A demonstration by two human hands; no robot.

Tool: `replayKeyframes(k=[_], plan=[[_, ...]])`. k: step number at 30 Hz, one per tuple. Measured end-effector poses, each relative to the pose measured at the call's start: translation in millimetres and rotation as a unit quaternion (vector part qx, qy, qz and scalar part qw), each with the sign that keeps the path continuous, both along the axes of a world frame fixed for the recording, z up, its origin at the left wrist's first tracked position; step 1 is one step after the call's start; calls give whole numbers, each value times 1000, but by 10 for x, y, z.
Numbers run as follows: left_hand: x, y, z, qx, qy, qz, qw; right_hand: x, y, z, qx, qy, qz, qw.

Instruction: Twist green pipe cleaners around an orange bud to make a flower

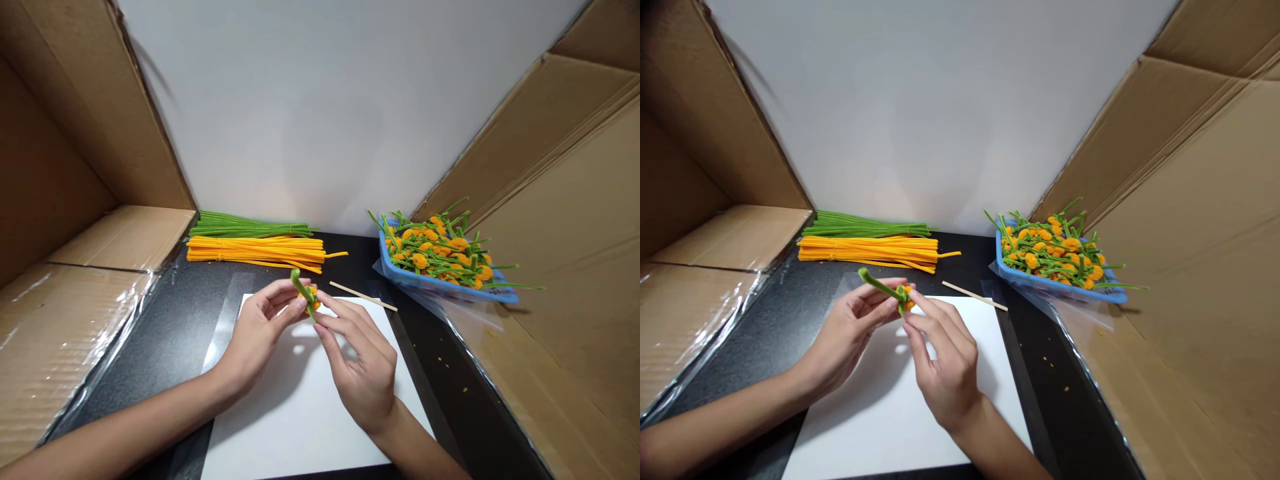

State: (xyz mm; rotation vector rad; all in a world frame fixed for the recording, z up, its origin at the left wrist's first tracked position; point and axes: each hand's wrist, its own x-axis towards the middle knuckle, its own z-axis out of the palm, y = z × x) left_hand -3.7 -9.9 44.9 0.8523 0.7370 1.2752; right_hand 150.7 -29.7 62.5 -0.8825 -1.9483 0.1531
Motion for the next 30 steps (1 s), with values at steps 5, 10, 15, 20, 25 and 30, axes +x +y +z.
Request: replayKeyframes(k=[5,10,15,20,25,30], plan=[[-3,-16,52,-49,-35,-33,998,30,25,9,19,-30,5,999],[-43,20,69,18,40,-10,999,41,2,73,12,-41,-10,999],[-65,32,75,116,162,21,980,55,1,159,-104,49,-53,992],[-46,-21,59,176,195,15,965,32,26,153,-233,117,-30,965],[-41,-51,70,214,223,13,951,12,18,135,-250,132,-15,959],[-33,-42,54,266,250,15,931,-12,4,96,-228,138,-21,964]])
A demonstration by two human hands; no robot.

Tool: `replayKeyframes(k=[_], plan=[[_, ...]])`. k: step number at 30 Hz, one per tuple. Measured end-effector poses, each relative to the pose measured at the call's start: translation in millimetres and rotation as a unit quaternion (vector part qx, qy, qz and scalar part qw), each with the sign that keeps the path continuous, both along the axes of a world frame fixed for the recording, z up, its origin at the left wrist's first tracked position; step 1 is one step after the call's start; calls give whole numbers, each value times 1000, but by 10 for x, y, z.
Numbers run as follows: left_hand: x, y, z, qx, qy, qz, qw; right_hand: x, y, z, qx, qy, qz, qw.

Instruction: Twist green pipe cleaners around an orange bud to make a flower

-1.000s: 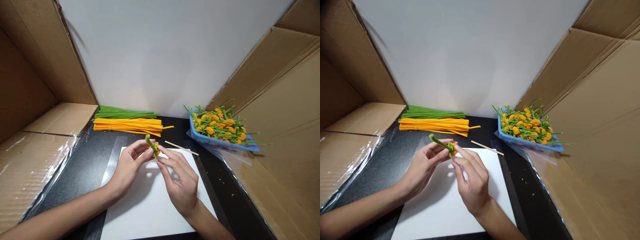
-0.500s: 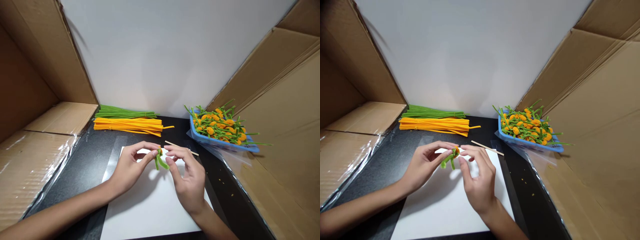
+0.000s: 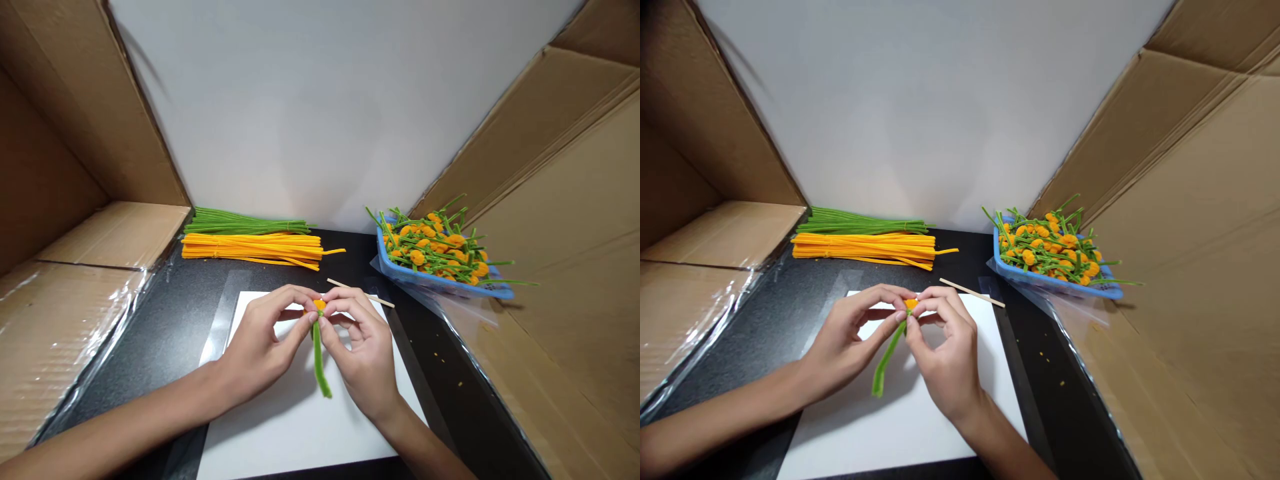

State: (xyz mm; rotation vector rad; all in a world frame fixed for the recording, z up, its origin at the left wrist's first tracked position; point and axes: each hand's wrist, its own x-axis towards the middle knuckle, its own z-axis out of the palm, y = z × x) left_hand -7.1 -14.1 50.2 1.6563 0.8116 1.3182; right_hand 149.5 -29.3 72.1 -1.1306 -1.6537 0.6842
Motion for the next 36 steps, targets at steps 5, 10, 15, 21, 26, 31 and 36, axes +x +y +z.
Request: replayKeyframes(k=[5,10,15,21,26,31,36], plan=[[4,-16,-34,85,37,14,996,-40,-27,-43,24,-10,-26,999],[5,-12,-46,70,51,-7,996,-51,-30,-45,15,-6,-29,999],[-12,41,-19,-16,44,-47,998,-44,-2,-54,2,-13,-26,1000],[-101,126,54,52,130,-42,989,-13,26,-14,-31,14,-24,999],[-101,125,48,126,181,20,975,2,52,-2,-42,25,-27,998],[-103,111,31,116,173,22,978,5,54,-26,-32,-4,-40,999],[-102,97,-47,190,235,56,952,-17,49,-54,-117,92,-20,989]])
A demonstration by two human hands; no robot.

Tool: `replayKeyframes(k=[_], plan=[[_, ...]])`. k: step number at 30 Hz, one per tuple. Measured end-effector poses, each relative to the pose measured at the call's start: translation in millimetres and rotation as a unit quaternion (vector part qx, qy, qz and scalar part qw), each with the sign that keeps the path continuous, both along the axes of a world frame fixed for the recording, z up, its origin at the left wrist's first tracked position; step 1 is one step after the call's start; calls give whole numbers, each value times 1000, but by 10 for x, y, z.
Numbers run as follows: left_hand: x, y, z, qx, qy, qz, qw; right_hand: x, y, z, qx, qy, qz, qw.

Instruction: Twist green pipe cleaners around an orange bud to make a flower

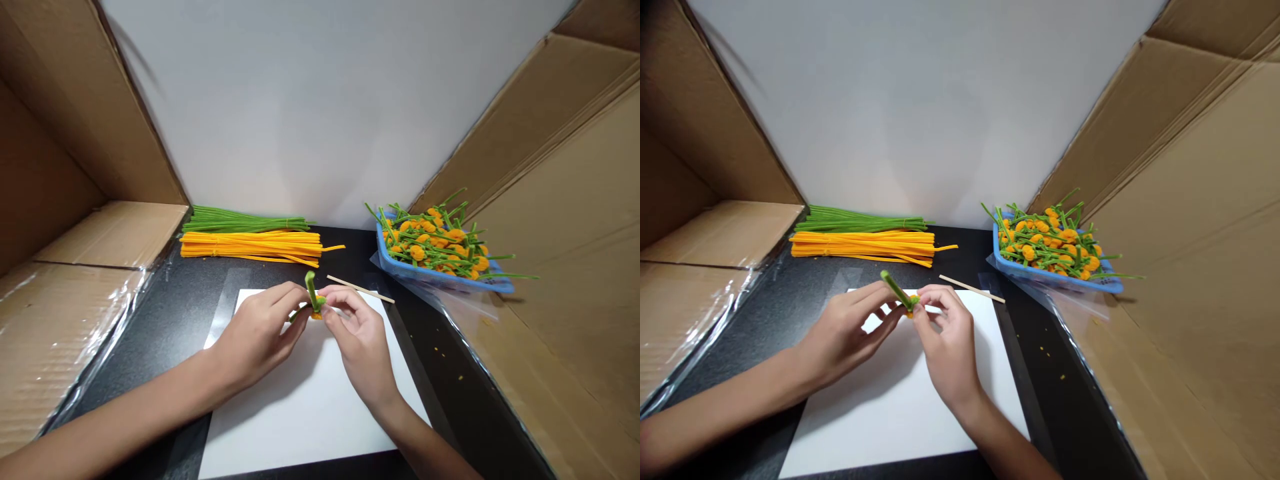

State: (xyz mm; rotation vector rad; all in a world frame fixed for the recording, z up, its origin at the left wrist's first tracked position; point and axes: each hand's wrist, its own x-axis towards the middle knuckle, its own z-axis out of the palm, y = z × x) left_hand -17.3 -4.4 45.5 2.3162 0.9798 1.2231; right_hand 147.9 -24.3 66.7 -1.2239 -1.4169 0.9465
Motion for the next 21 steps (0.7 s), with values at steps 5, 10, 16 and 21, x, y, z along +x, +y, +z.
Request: replayKeyframes(k=[5,10,16,21], plan=[[19,-23,-41,86,47,58,994,-47,-7,-23,-80,113,16,990],[13,-56,-8,94,49,44,993,-65,-10,-1,-71,89,-14,993],[10,-55,33,42,31,-10,999,-90,-24,10,-56,67,-36,996],[-2,-43,44,35,31,-21,999,-99,-40,-7,-47,70,-48,995]])
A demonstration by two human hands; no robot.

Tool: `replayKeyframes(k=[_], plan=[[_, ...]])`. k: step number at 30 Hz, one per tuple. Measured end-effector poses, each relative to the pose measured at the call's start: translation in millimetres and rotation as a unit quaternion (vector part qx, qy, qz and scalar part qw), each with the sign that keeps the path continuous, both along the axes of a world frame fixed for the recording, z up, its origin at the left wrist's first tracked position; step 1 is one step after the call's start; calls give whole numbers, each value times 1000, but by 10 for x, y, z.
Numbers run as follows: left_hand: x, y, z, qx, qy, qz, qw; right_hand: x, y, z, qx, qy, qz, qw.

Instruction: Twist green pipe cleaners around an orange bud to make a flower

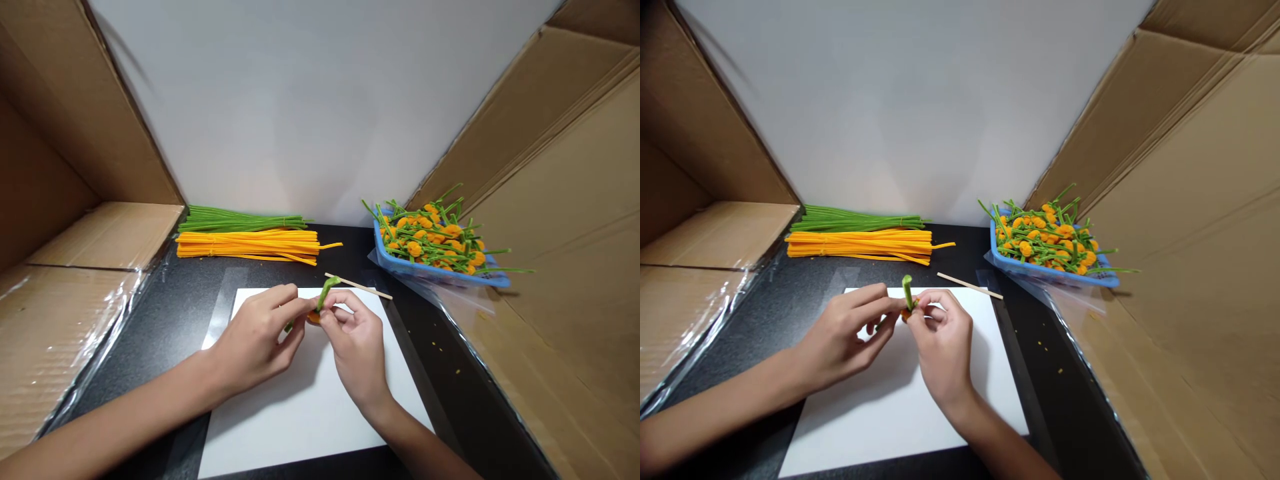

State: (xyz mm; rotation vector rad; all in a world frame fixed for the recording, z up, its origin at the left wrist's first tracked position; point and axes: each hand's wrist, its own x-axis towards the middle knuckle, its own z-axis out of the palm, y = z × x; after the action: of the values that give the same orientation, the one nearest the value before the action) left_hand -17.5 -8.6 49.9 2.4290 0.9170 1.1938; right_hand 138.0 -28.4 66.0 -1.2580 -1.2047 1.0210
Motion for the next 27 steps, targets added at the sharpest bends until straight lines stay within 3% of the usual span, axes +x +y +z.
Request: replayKeyframes(k=[6,14,19,23,27], plan=[[14,3,-48,21,15,1,1000,-7,0,-37,-11,10,-15,1000],[63,31,-106,-57,-67,-31,996,-54,-17,-65,-14,47,-8,999],[93,40,-158,-89,-133,11,987,-49,-19,-80,4,21,-23,1000],[120,38,-186,-191,-208,14,959,-15,-13,-133,45,-13,-51,998],[100,83,-184,-274,-247,9,930,32,26,-138,25,-28,-21,999]])
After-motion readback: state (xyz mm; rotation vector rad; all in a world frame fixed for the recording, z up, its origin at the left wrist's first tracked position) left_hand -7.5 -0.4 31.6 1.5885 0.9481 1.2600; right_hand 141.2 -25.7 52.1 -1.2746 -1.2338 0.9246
